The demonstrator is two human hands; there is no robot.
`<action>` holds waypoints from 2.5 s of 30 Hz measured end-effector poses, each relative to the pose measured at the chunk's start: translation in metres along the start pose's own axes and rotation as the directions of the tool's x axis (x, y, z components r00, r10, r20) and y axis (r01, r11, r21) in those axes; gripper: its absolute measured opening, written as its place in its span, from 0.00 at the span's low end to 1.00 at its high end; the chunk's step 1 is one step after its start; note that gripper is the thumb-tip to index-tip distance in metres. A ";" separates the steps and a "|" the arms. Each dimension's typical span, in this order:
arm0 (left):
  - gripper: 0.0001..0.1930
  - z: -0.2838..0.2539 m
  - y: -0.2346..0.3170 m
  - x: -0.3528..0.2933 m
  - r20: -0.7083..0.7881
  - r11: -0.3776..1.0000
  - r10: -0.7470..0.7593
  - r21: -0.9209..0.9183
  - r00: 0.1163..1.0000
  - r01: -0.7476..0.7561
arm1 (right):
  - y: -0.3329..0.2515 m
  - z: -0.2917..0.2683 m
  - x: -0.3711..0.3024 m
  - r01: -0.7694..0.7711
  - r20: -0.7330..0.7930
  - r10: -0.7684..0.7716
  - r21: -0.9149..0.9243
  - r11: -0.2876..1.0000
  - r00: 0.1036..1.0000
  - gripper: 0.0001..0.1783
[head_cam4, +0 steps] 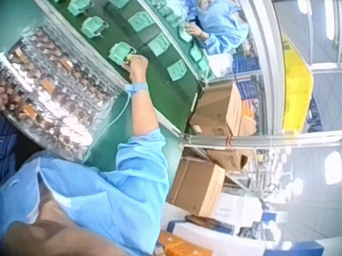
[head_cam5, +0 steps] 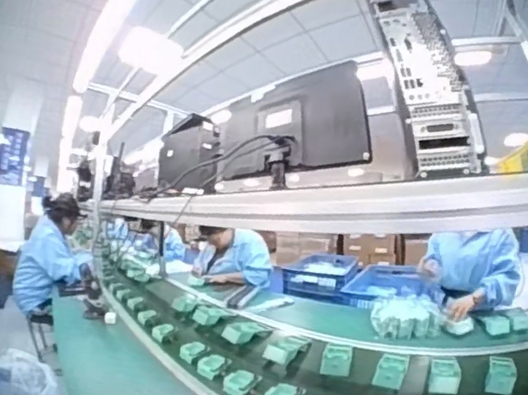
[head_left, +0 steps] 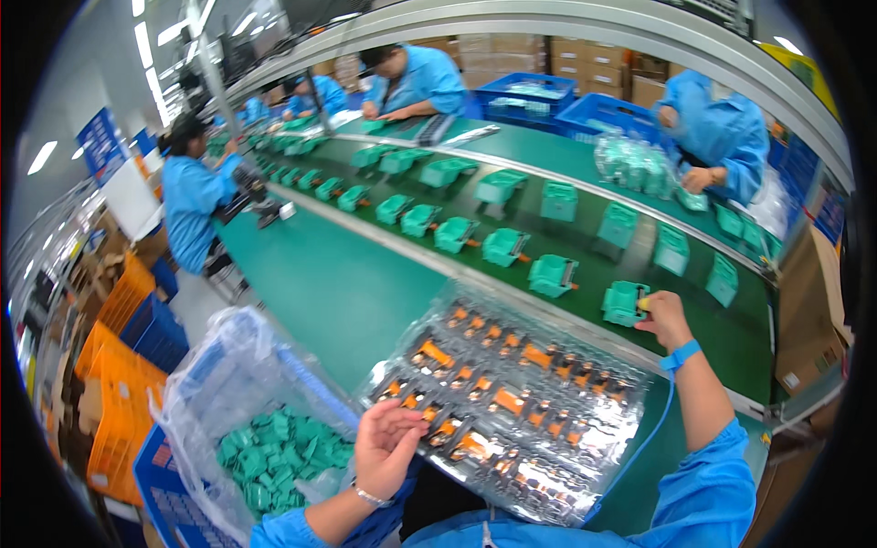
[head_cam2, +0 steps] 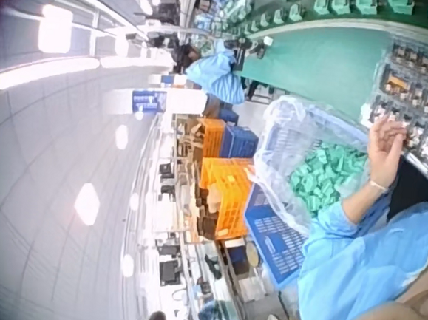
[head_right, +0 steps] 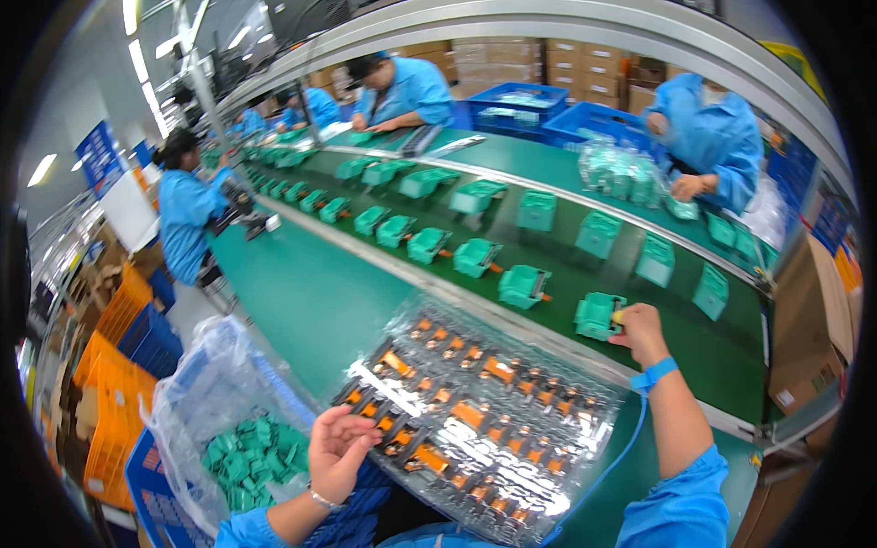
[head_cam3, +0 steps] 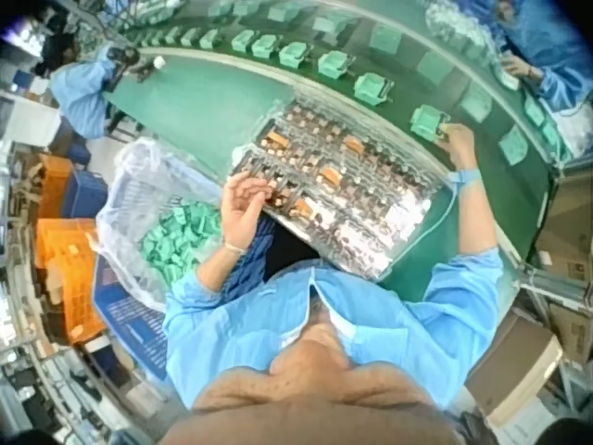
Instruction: The person assembles small electronic components into green plastic housings by hand, inserting circuit boards and connectors into the housings on an assembly line.
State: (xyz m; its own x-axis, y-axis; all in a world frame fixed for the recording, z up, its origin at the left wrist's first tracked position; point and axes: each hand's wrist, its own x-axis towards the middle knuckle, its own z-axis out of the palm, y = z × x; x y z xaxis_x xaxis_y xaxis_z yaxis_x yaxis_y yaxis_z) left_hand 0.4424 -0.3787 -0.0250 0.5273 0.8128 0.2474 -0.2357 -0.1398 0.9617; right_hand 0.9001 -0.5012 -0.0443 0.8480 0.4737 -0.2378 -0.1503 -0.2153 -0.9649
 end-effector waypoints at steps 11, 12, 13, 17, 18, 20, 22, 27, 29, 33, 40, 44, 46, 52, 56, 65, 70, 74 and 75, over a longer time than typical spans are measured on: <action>0.21 -0.033 0.023 0.007 -0.125 0.998 0.062 -0.014 0.990 -0.065 | -0.013 0.032 -0.020 0.258 0.002 -0.312 -0.566 0.783 0.950 0.20; 0.20 -0.046 0.024 0.012 -0.165 0.997 0.073 -0.011 0.984 -0.076 | -0.019 0.035 -0.026 0.266 0.015 -0.315 -0.573 0.775 0.949 0.20; 0.19 -0.064 0.030 0.011 -0.238 0.997 0.072 0.048 0.969 -0.062 | -0.041 0.055 -0.053 0.340 0.163 -0.299 -0.400 0.851 0.940 0.20; 0.16 -0.143 0.031 0.013 -0.499 0.992 0.082 0.121 0.863 -0.024 | -0.100 0.125 -0.161 0.389 0.752 -0.129 -0.179 0.904 0.647 0.18; 0.16 -0.166 0.032 0.009 -0.535 0.991 0.090 0.136 0.840 -0.020 | -0.104 0.140 -0.180 0.410 0.850 -0.087 -0.159 0.898 0.520 0.18; 0.15 -0.215 0.029 -0.002 -0.639 0.991 0.012 0.112 0.769 0.078 | -0.114 0.168 -0.208 0.557 0.934 0.023 -0.232 0.798 0.356 0.21; 0.16 -0.268 0.018 -0.023 -0.698 0.974 -0.060 0.114 0.714 0.194 | -0.099 0.196 -0.209 0.711 0.954 -0.100 -0.139 0.689 0.283 0.23; 0.17 -0.397 -0.043 -0.099 -0.717 0.520 -0.139 0.534 0.683 0.666 | -0.072 0.269 -0.189 0.782 0.918 -0.117 -0.249 0.571 0.378 0.25; 0.19 -0.403 -0.051 -0.107 -0.649 0.135 -0.313 0.692 0.694 0.709 | -0.066 0.282 -0.186 0.747 0.875 -0.059 -0.373 0.551 0.481 0.26; 0.24 -0.398 -0.069 -0.085 -0.524 0.155 -0.245 0.809 0.816 0.567 | -0.061 0.284 -0.185 0.785 0.831 -0.173 -0.402 0.471 0.529 0.24; 0.28 -0.371 -0.130 -0.018 -0.579 -0.118 -0.176 0.815 0.796 0.567 | -0.063 0.285 -0.210 0.649 0.721 -0.114 -0.529 0.547 0.683 0.27; 0.23 -0.398 -0.175 -0.026 -0.714 -0.324 -0.232 0.697 0.661 0.639 | -0.068 0.279 -0.213 0.659 0.741 -0.092 -0.524 0.540 0.665 0.29; 0.22 -0.401 -0.181 -0.025 -0.682 -0.368 -0.182 0.715 0.709 0.594 | -0.071 0.277 -0.212 0.606 0.736 -0.067 -0.498 0.619 0.673 0.30; 0.15 -0.386 -0.151 -0.046 -0.446 -0.095 -0.013 0.892 0.895 0.443 | -0.054 0.290 -0.189 0.310 0.667 0.042 -0.400 0.862 0.744 0.26; 0.19 -0.374 -0.120 -0.070 -0.336 0.032 0.085 0.942 0.938 0.334 | -0.054 0.287 -0.184 0.215 0.673 0.059 -0.317 0.924 0.737 0.22; 0.20 -0.306 -0.006 -0.083 -0.645 0.963 -0.267 -0.203 0.716 0.177 | -0.064 0.216 -0.178 -0.451 0.812 0.092 0.223 0.864 0.577 0.14; 0.20 -0.202 0.071 -0.048 -0.157 0.783 -0.173 -0.621 0.972 0.039 | -0.059 0.190 -0.181 -0.412 0.769 0.065 0.268 0.871 0.636 0.06; 0.25 -0.105 0.089 -0.022 0.164 0.466 -0.332 -0.828 0.929 0.312 | -0.060 0.182 -0.198 -0.252 0.704 -0.093 0.370 0.894 0.704 0.14; 0.26 -0.081 0.087 -0.016 0.265 0.408 -0.335 -0.824 0.904 0.393 | -0.060 0.178 -0.200 -0.214 0.703 -0.133 0.383 0.898 0.699 0.15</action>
State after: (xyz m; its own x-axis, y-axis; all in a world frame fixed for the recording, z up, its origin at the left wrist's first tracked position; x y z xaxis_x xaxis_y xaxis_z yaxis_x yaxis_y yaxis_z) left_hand 0.3469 -0.3583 0.0450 0.7722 0.6318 -0.0674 -0.5617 0.7283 0.3925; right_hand 0.6489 -0.4317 0.0413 0.2558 0.9598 -0.1157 -0.5113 0.0327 -0.8588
